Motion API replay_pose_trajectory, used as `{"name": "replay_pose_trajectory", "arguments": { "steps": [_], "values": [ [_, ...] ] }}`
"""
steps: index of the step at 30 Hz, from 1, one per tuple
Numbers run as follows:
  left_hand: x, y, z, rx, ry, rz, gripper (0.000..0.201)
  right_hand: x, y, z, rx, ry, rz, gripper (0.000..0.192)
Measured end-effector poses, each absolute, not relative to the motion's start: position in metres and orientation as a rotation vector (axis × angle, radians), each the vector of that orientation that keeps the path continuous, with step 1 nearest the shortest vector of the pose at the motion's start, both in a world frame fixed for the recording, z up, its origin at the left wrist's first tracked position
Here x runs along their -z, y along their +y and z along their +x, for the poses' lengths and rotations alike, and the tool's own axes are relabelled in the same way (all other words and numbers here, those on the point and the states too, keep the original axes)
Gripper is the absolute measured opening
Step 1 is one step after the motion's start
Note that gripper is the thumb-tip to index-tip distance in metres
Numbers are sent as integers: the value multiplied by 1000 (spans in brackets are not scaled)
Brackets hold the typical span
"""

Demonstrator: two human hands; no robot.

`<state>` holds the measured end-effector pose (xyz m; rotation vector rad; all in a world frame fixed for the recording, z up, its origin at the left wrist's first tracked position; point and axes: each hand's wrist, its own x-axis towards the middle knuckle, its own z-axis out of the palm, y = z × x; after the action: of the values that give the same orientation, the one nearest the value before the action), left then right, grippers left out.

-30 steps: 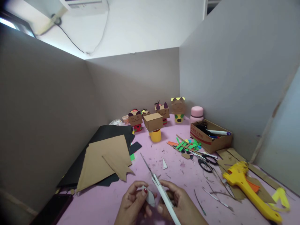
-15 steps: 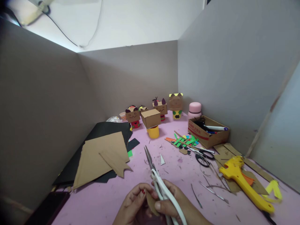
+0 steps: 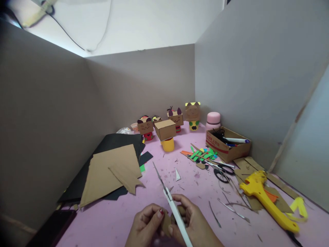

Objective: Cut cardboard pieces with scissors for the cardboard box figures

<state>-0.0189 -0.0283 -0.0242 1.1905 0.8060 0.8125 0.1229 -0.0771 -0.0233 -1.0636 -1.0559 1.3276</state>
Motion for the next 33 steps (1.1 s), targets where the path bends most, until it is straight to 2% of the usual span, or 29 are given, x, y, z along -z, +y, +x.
{"name": "replay_pose_trajectory", "arguments": {
  "steps": [5, 10, 20, 25, 30, 33],
  "values": [
    [30, -26, -17, -783, 750, 1153, 46, 23, -78, 124, -1390, -991, -977, 57],
    [31, -26, -14, -742, 746, 1185, 37, 18, -74, 127, -1291, -882, -1048, 63],
    [32, -8, -20, -900, 857, 1143, 37, 19, -70, 129, -1213, -900, -1192, 57],
    [23, -3, -23, -997, 886, 1105, 39, 22, -67, 139, -866, -1166, -1356, 47],
    [20, -2, -27, -1076, 903, 1124, 33, 24, -69, 150, -440, -1538, -1771, 56],
    [20, -3, -29, -1091, 906, 1146, 29, 25, -70, 155, -257, -1715, -1867, 58]
  ]
}}
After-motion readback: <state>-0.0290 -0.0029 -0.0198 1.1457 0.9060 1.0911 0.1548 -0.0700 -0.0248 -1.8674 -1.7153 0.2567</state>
